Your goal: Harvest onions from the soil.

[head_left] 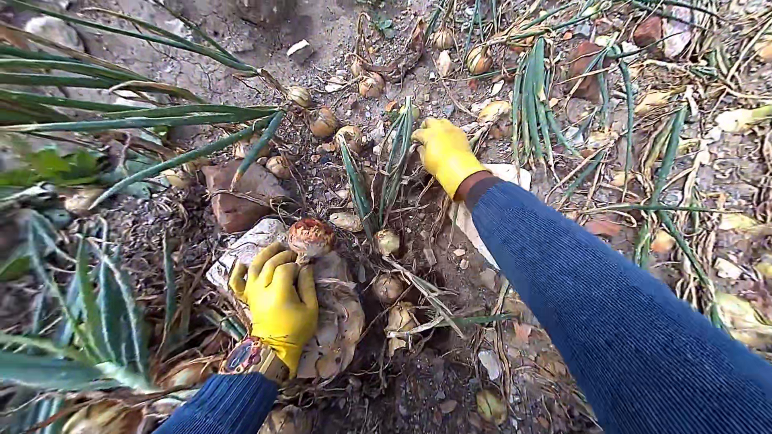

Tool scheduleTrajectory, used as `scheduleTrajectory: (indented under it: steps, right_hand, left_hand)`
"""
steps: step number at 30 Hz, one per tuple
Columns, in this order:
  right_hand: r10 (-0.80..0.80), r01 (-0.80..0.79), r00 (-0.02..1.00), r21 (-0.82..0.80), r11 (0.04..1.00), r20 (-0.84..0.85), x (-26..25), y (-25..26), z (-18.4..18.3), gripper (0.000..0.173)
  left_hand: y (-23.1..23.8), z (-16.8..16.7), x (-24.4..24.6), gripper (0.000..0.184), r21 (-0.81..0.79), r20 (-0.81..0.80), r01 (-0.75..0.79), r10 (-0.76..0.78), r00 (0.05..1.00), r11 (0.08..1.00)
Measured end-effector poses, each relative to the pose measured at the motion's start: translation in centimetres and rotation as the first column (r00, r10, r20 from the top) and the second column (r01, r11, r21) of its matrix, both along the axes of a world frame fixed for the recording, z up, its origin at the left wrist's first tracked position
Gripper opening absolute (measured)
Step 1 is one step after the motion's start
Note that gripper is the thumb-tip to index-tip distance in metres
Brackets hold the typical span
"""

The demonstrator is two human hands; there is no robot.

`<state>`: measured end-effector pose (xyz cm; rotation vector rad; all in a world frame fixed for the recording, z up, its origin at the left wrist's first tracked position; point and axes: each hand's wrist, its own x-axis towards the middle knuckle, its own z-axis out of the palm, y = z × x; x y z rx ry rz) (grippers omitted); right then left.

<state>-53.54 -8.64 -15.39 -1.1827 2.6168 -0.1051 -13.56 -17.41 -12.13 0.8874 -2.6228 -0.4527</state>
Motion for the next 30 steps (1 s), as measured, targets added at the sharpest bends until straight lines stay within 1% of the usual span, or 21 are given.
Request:
scheduleTrajectory:
  steps: [1,3,4,5,7,9,10,12,13,14,16,18,19,20,21,22,23,24,25,27,30]
  right_hand:
    - [-0.019,0.022,0.996,-0.034,0.999,0.082,-0.8,-0.4,0.0,0.032]
    - [-0.093,0.12,0.949,-0.074,0.99,0.301,-1.1,-0.9,0.4,0.029]
    - [-0.116,0.148,0.921,-0.058,0.987,0.371,-1.0,-0.7,0.4,0.029]
    - [-0.132,0.16,0.904,-0.034,0.987,0.407,-1.1,-0.4,0.4,0.029]
    - [-0.178,0.192,0.888,0.012,0.981,0.424,-2.3,-1.2,0.6,0.033]
    - [-0.297,0.282,0.872,0.096,0.955,0.389,-1.9,-2.1,0.7,0.04]
    - [-0.358,0.334,0.878,0.128,0.934,0.317,-1.2,-2.7,0.9,0.042]
    - [-0.422,0.406,0.891,0.118,0.906,0.171,1.3,-3.1,1.0,0.044]
    - [-0.432,0.42,0.888,0.106,0.901,0.16,2.5,-2.8,1.2,0.045]
    - [-0.417,0.404,0.893,0.104,0.909,0.171,3.6,-2.4,1.3,0.044]
    - [-0.29,0.267,0.936,0.137,0.954,0.199,6.7,-0.6,0.9,0.038]
    - [-0.15,0.114,0.949,0.142,0.983,0.276,8.9,1.1,0.5,0.032]
    - [-0.098,0.078,0.964,0.091,0.993,0.247,8.9,1.5,0.5,0.029]
    - [-0.083,0.086,0.986,-0.019,0.996,0.145,8.1,1.7,0.4,0.026]
    - [-0.099,0.104,0.994,-0.151,0.983,0.042,6.8,1.5,0.2,0.025]
    - [-0.124,0.117,0.992,-0.233,0.965,-0.017,4.8,0.5,0.1,0.03]
    - [-0.161,0.149,0.986,-0.227,0.963,-0.035,2.7,-0.8,0.2,0.04]
    - [-0.2,0.197,0.98,-0.135,0.971,-0.007,1.3,-1.9,0.0,0.049]
    - [-0.228,0.229,0.973,-0.037,0.973,0.035,0.7,-2.5,-0.7,0.053]
    - [-0.245,0.243,0.968,0.039,0.969,0.052,0.5,-3.3,-2.1,0.047]
    - [-0.244,0.244,0.97,0.04,0.969,-0.008,1.8,-3.7,-2.2,0.038]
  left_hand:
    - [0.1,-0.1,0.0,0.031,0.002,-0.001,-0.001,0.001,1.0,1.0]
    - [0.3,0.0,0.2,0.031,0.011,0.008,-0.009,0.009,1.0,1.0]
    - [0.3,0.1,0.3,0.03,0.016,0.014,-0.009,0.008,1.0,1.0]
    - [0.2,0.1,0.1,0.03,0.012,0.013,-0.006,0.006,1.0,1.0]
    - [0.0,-0.1,-0.1,0.031,-0.003,0.011,-0.005,0.005,1.0,1.0]
    - [0.2,-0.1,0.2,0.033,0.004,0.027,-0.002,0.002,1.0,1.0]
    - [0.2,-0.1,0.1,0.034,0.005,0.03,-0.002,0.002,1.0,1.0]
    - [0.2,0.0,0.2,0.033,0.004,0.034,-0.004,0.004,0.999,1.0]
    - [0.1,0.0,0.1,0.033,0.004,0.034,-0.005,0.005,0.999,1.0]
    - [0.0,0.1,-0.1,0.033,0.003,0.028,-0.007,0.007,1.0,1.0]
    - [0.0,0.2,-0.1,0.033,0.005,0.031,-0.004,0.004,0.999,1.0]
    - [-0.1,0.1,-0.1,0.034,0.004,0.025,-0.005,0.005,1.0,1.0]
    - [-0.2,0.0,-0.2,0.034,0.001,0.017,-0.005,0.005,1.0,1.0]
    - [-0.2,0.0,-0.2,0.034,0.006,0.016,-0.008,0.007,1.0,1.0]
    - [-0.1,0.0,0.0,0.034,0.012,0.023,-0.011,0.01,1.0,1.0]
    - [-0.2,0.0,-0.1,0.034,0.012,0.018,-0.013,0.013,1.0,1.0]
    - [-0.2,0.0,-0.2,0.034,0.009,0.011,-0.012,0.012,1.0,1.0]
    - [-0.2,0.0,-0.1,0.033,0.012,0.015,-0.008,0.008,1.0,1.0]
    - [-0.1,0.1,0.1,0.033,0.012,0.02,0.0,0.0,1.0,1.0]
    - [-0.2,0.1,0.0,0.031,0.009,0.013,0.005,-0.005,1.0,1.0]
    - [-0.2,0.0,0.3,0.031,0.01,0.015,-0.002,0.002,1.0,1.0]
